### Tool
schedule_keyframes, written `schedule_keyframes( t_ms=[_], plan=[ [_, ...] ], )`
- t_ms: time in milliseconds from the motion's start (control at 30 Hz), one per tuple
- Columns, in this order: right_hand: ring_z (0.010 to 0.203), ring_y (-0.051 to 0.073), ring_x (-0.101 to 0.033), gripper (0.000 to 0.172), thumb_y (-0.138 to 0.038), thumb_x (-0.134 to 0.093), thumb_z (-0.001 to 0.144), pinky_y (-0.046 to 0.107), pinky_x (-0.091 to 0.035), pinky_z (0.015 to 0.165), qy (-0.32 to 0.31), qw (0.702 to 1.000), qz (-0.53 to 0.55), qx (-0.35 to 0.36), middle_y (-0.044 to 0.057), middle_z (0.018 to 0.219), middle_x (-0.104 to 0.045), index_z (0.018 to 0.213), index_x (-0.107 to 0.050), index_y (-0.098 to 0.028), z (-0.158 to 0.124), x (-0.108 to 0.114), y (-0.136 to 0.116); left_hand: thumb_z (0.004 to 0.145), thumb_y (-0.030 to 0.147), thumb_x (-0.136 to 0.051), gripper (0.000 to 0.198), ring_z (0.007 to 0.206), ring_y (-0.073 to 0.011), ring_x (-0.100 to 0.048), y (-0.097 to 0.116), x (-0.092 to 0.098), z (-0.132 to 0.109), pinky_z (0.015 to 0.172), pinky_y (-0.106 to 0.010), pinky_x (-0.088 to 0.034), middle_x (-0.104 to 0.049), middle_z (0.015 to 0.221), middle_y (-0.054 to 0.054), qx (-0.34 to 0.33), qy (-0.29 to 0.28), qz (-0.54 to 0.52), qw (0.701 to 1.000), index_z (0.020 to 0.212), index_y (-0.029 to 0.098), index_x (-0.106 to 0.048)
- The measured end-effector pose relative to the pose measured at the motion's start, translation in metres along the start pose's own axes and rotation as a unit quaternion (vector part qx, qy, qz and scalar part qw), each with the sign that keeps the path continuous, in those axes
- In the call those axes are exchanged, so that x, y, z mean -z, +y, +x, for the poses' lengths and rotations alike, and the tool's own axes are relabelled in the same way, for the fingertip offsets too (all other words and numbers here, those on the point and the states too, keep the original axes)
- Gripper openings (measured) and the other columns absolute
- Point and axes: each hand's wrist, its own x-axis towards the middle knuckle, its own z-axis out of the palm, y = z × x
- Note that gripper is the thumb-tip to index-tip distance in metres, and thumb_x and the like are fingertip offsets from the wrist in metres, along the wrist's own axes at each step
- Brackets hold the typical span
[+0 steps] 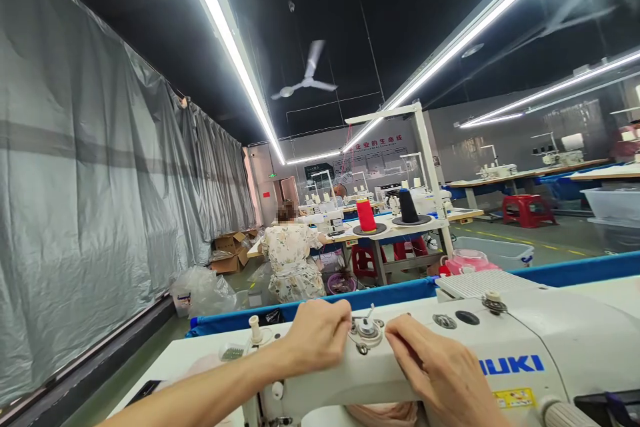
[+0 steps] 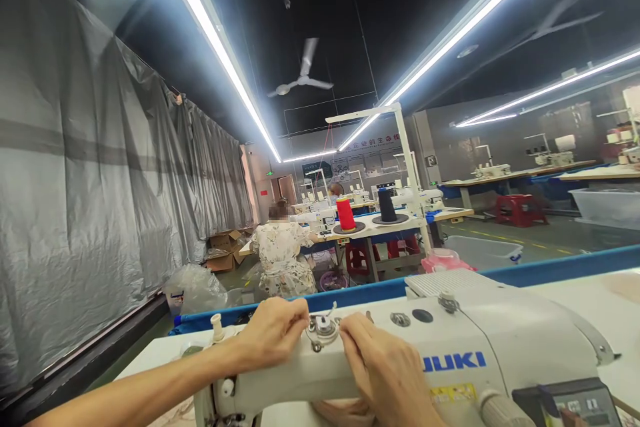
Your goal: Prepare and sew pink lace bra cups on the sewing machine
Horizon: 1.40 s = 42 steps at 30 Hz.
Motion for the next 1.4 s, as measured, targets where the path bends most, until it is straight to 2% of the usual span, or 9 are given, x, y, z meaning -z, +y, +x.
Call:
schedule_keyframes(
  t_ms=[200, 333, 433, 533, 667, 833, 1033, 1167, 1400],
  plan=[
    [0.045, 0.015, -0.06, 0.025, -0.023, -0.034, 0.091, 0.024, -0.04, 0.042, 0.004, 1.0, -0.009, 0.001, -0.005, 0.06, -0.064, 0.074, -0.052, -0.027, 0.001, 0.001, 0.0, 0.072, 0.018, -0.053, 0.005, 0.068, -0.0182, -0.059, 0.013, 0.013, 0.047, 0.054, -0.024, -0.039, -0.066, 0.077, -0.005, -0.031, -0.035, 0.043, 0.998, 0.073, 0.017, -0.058],
    [0.044, 0.015, -0.06, 0.027, -0.022, -0.034, 0.089, 0.023, -0.038, 0.039, -0.007, 1.0, -0.018, -0.007, -0.004, 0.055, -0.063, 0.067, -0.049, -0.026, 0.002, 0.007, 0.006, 0.067, 0.02, -0.063, 0.02, 0.07, -0.0255, -0.061, 0.034, 0.006, 0.037, 0.056, -0.03, -0.043, -0.066, 0.08, -0.01, -0.097, -0.035, 0.095, 0.99, 0.086, 0.015, -0.06],
    [0.047, 0.016, -0.063, 0.025, -0.022, -0.037, 0.089, 0.022, -0.038, 0.041, -0.03, 0.999, -0.026, -0.004, -0.003, 0.057, -0.066, 0.069, -0.052, -0.025, 0.014, 0.007, 0.011, 0.078, 0.013, -0.052, 0.021, 0.076, -0.0254, -0.062, 0.037, -0.016, 0.009, 0.057, -0.031, -0.044, -0.065, 0.088, -0.011, -0.102, 0.017, 0.12, 0.987, 0.099, 0.014, -0.055],
    [0.053, 0.016, -0.065, 0.021, -0.018, -0.042, 0.087, 0.022, -0.035, 0.045, -0.069, 0.996, -0.035, 0.033, -0.004, 0.063, -0.069, 0.071, -0.056, -0.025, 0.04, 0.002, 0.008, 0.083, 0.005, -0.041, 0.019, 0.077, -0.0238, -0.062, 0.036, -0.041, -0.01, 0.054, -0.029, -0.042, -0.064, 0.087, -0.011, -0.06, 0.082, 0.138, 0.985, 0.093, 0.014, -0.054],
    [0.046, 0.013, -0.058, 0.023, -0.006, -0.051, 0.073, 0.025, -0.019, 0.043, -0.129, 0.982, -0.057, 0.125, -0.005, 0.057, -0.064, 0.06, -0.056, -0.024, 0.07, 0.001, -0.007, 0.08, 0.005, -0.046, 0.012, 0.067, -0.0205, -0.06, 0.038, -0.067, -0.009, 0.047, -0.028, -0.037, -0.062, 0.075, -0.008, -0.029, 0.167, 0.149, 0.974, 0.082, 0.016, -0.052],
    [0.046, 0.013, -0.053, 0.021, -0.007, -0.052, 0.075, 0.028, -0.018, 0.046, -0.162, 0.963, -0.096, 0.193, -0.004, 0.059, -0.062, 0.064, -0.056, -0.024, 0.055, 0.02, -0.004, 0.076, 0.019, -0.057, 0.009, 0.058, -0.0182, -0.056, 0.038, -0.09, -0.001, 0.043, -0.029, -0.031, -0.059, 0.068, -0.006, -0.062, 0.313, 0.151, 0.935, 0.074, 0.018, -0.048],
    [0.049, 0.012, -0.052, 0.019, -0.008, -0.052, 0.085, 0.023, -0.025, 0.046, -0.206, 0.953, -0.151, 0.162, -0.004, 0.061, -0.06, 0.07, -0.058, -0.018, 0.063, 0.013, 0.004, 0.07, 0.017, -0.059, 0.019, 0.053, -0.0155, -0.05, 0.038, -0.095, -0.005, 0.043, -0.028, -0.027, -0.053, 0.063, 0.0, -0.074, 0.451, 0.15, 0.877, 0.073, 0.019, -0.041],
    [0.051, 0.009, -0.047, 0.017, -0.014, -0.058, 0.087, 0.022, -0.033, 0.05, -0.265, 0.932, -0.156, 0.194, -0.006, 0.065, -0.057, 0.07, -0.058, -0.016, 0.084, 0.005, -0.016, 0.071, 0.011, -0.056, 0.018, 0.053, -0.0152, -0.05, 0.04, -0.092, -0.007, 0.044, -0.028, -0.028, -0.052, 0.062, 0.001, -0.069, 0.479, 0.156, 0.861, 0.074, 0.019, -0.04],
    [0.055, 0.014, -0.053, 0.021, 0.0, -0.053, 0.078, 0.026, -0.019, 0.047, -0.274, 0.931, -0.194, 0.147, -0.001, 0.067, -0.061, 0.07, -0.06, -0.018, 0.061, 0.029, -0.006, 0.073, 0.014, -0.057, 0.018, 0.054, -0.0143, -0.049, 0.04, -0.093, -0.007, 0.044, -0.028, -0.028, -0.051, 0.063, 0.002, -0.067, 0.49, 0.148, 0.857, 0.073, 0.019, -0.04]
  ],
)
